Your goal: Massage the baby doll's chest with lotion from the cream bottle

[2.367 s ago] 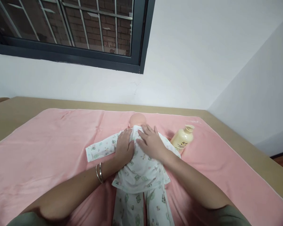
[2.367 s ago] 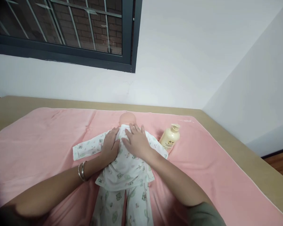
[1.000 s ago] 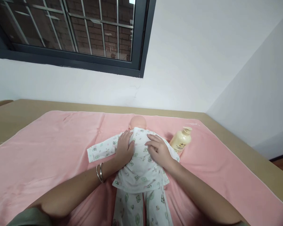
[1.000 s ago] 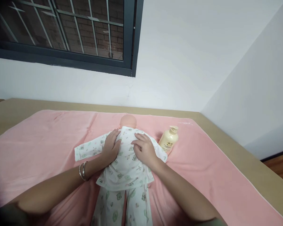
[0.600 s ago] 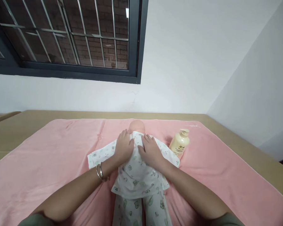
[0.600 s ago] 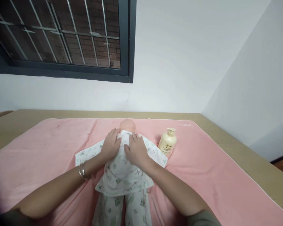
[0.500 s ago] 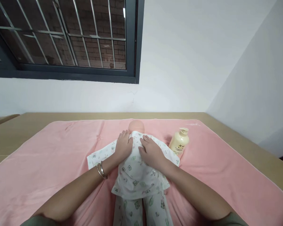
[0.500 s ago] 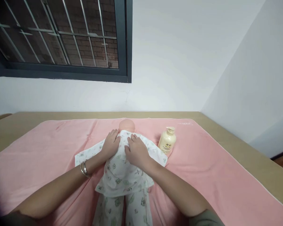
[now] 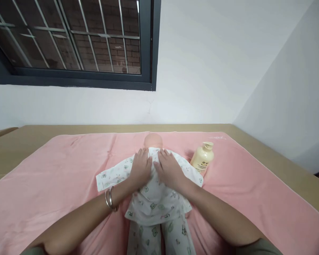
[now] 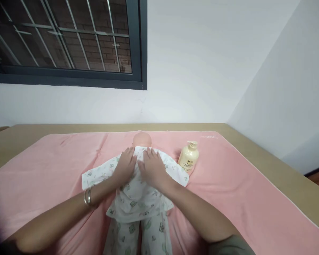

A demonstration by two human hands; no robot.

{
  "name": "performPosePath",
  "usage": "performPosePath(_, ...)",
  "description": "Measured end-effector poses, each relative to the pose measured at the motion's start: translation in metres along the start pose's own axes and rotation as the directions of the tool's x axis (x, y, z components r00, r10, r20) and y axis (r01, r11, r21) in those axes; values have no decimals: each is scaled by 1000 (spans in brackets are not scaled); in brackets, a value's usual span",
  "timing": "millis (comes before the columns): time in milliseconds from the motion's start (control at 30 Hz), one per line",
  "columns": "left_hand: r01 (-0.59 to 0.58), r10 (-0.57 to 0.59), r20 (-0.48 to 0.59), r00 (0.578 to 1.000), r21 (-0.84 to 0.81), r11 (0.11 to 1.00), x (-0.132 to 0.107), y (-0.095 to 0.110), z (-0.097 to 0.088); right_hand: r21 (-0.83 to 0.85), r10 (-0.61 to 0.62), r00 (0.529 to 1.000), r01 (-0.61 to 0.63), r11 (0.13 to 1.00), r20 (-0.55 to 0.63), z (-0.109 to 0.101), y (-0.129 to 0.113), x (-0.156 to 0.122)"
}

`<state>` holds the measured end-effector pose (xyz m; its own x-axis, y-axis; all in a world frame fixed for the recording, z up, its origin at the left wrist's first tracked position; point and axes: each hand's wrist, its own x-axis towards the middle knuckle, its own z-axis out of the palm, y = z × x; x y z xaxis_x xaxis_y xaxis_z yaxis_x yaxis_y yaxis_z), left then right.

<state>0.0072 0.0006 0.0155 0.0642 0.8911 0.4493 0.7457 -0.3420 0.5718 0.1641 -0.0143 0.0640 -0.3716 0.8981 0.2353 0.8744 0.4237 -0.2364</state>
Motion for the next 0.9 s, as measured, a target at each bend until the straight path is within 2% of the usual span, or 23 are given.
performPosePath(100, -104, 104, 2, 995, -17, 994, -37, 11, 5, 12, 158, 986, -159, 987, 56, -4, 16, 20)
performPosePath(133, -99, 100, 11, 995, -35, 994, -43, 12, 5, 10, 180, 982, -181, 983, 58, -3, 17, 22)
performPosePath(200, -39, 41, 19, 999, -81, 996, -38, 8, 2, 3, 148, 988, -148, 989, 38, 0, 9, 14)
performPosePath(333, 95, -97, -13, 995, -126, 988, 9, -9, -1, 0, -28, 999, 28, 1000, -28, 8, -16, -15)
performPosePath(400, 102, -105, -28, 994, -104, 989, 18, -9, 1, 26, -41, 999, 42, 999, -27, 8, -14, -13)
performPosePath(467, 76, -79, -39, 996, -78, 994, 9, -3, 4, 67, 19, 1000, -19, 998, -2, 4, 0, 2)
performPosePath(533, 39, -41, -34, 999, -60, 997, -10, 7, 4, 98, 87, 996, -89, 991, 26, -1, 16, 20)
performPosePath(633, -14, 13, -4, 1000, -54, 998, -33, 16, 1, 107, 115, 993, -118, 987, 35, -3, 28, 32)
performPosePath(900, -13, 12, -14, 1000, -23, 1000, -22, 5, -3, 28, 83, 996, -83, 996, -14, 10, 5, 2)
